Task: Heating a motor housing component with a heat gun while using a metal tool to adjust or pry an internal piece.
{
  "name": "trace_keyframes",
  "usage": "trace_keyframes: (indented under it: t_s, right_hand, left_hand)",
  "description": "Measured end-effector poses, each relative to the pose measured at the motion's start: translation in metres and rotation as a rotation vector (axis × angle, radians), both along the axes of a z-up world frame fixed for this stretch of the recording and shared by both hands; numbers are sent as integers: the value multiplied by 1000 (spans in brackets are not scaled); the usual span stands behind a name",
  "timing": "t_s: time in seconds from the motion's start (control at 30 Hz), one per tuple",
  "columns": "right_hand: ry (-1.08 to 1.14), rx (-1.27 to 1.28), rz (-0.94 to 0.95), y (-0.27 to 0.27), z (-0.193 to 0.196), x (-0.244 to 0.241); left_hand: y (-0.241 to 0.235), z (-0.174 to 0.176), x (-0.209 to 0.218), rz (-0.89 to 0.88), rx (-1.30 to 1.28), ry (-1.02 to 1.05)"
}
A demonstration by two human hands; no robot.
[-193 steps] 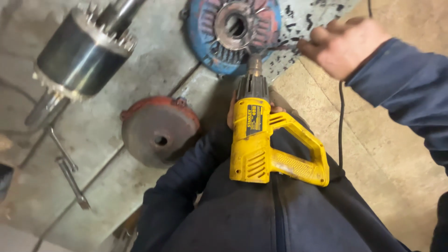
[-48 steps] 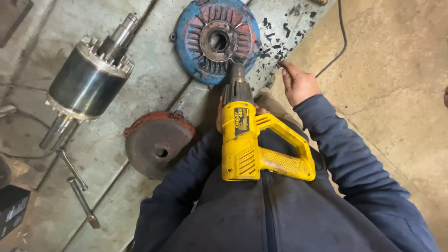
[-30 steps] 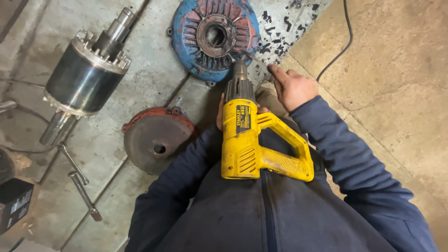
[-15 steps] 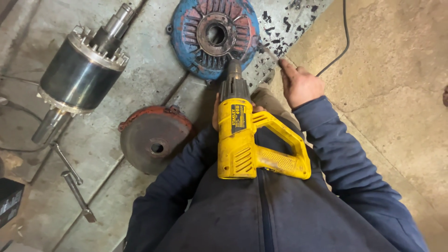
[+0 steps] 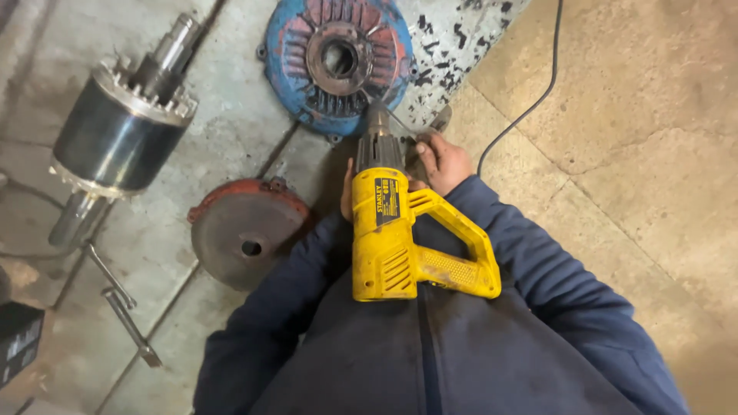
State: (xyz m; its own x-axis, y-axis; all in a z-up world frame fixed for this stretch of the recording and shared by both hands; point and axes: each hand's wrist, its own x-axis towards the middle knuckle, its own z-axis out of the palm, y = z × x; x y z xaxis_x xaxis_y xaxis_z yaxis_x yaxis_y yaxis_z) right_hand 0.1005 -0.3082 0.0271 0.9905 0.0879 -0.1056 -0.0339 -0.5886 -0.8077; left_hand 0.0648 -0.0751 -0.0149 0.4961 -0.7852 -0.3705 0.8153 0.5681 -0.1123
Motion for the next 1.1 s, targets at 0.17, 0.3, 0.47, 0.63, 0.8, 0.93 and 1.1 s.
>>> trace_keyframes:
  t_s: [0.17,0.3,0.47,0.63,0.8,0.93,1.1]
  right_hand:
    - [145,30,-87,3,-7,7]
    - [33,25,-19,-2,-6,11]
    - [-49,0,-78,5,-13,7]
    - [-19,-175,-101,10,-19,4]
    - [-78,-191,-150,12,-4,9]
    - [-87,-162,-189,4,-4,15]
    - [-115,-224,-91,7,-3,6]
  left_hand:
    - [2,-4,-12,-42,66,-3]
    - [1,-22,-34,-37,-83,98]
    - [-7,33,-14,-115,-47,77]
    - [-1,36,-16,-86,-205,84]
    - [7,34,-22,-63,-106,107]
    - [7,49,-20,-26,-182,97]
    - [9,34,-22,-67,-78,-15]
